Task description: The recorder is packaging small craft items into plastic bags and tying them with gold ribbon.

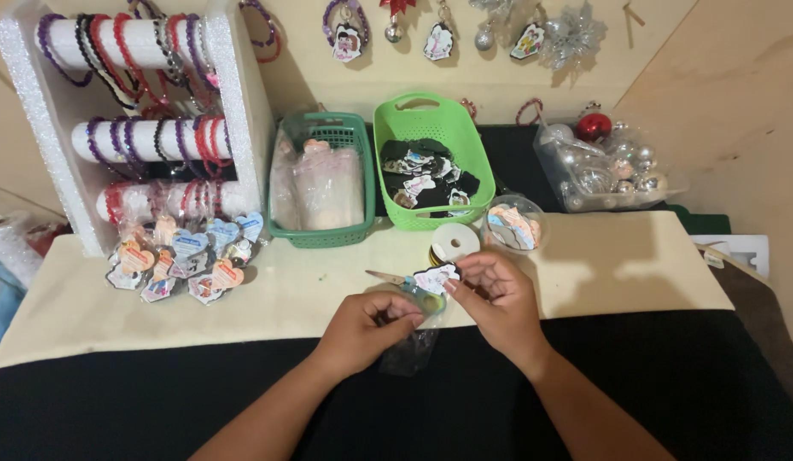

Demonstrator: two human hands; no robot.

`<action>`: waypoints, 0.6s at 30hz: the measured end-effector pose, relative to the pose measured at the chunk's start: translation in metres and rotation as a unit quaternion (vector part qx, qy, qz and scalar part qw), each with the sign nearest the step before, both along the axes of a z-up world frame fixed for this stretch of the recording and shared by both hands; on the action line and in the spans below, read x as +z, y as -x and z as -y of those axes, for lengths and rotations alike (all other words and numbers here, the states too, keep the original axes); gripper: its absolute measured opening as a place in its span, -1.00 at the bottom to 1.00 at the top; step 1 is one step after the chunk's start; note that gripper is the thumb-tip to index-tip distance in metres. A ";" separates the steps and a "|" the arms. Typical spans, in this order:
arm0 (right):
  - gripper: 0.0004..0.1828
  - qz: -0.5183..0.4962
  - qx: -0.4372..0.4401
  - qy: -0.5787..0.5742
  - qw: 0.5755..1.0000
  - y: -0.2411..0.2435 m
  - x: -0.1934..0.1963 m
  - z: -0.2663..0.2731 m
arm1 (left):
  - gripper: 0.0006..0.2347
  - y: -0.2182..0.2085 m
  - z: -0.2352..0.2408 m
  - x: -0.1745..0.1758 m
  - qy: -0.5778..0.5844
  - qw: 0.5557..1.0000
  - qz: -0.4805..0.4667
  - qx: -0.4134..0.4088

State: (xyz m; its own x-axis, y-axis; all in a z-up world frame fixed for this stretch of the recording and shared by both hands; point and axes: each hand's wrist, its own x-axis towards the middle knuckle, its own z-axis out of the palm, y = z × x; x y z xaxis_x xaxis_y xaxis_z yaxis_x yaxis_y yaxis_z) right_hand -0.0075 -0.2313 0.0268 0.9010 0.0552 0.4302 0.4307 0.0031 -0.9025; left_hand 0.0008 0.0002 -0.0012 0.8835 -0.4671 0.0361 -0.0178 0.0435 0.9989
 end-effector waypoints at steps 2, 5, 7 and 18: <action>-0.71 -0.008 -0.004 0.008 1.000 0.001 0.000 0.000 | -0.90 -0.001 0.000 -0.002 0.016 1.000 -0.012 0.000; -0.75 -0.017 -0.005 0.021 1.000 0.002 -0.002 0.000 | -0.91 -0.002 0.001 -0.004 0.041 0.999 -0.030 -0.003; -0.78 -0.019 -0.001 0.027 0.999 0.002 -0.003 0.000 | -0.91 -0.002 0.001 -0.005 0.051 0.998 -0.038 -0.003; -0.81 -0.087 -0.014 0.105 0.991 0.011 0.011 -0.007 | -0.89 0.001 0.000 0.006 0.003 1.000 -0.009 0.009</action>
State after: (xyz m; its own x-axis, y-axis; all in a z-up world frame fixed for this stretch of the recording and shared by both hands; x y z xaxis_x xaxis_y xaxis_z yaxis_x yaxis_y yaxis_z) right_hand -0.0189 -0.2240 0.0378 0.9629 0.1013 0.2502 0.2662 -0.2023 -0.9425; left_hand -0.0002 0.0000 0.0046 0.8924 -0.4507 0.0232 -0.0014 0.0485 0.9988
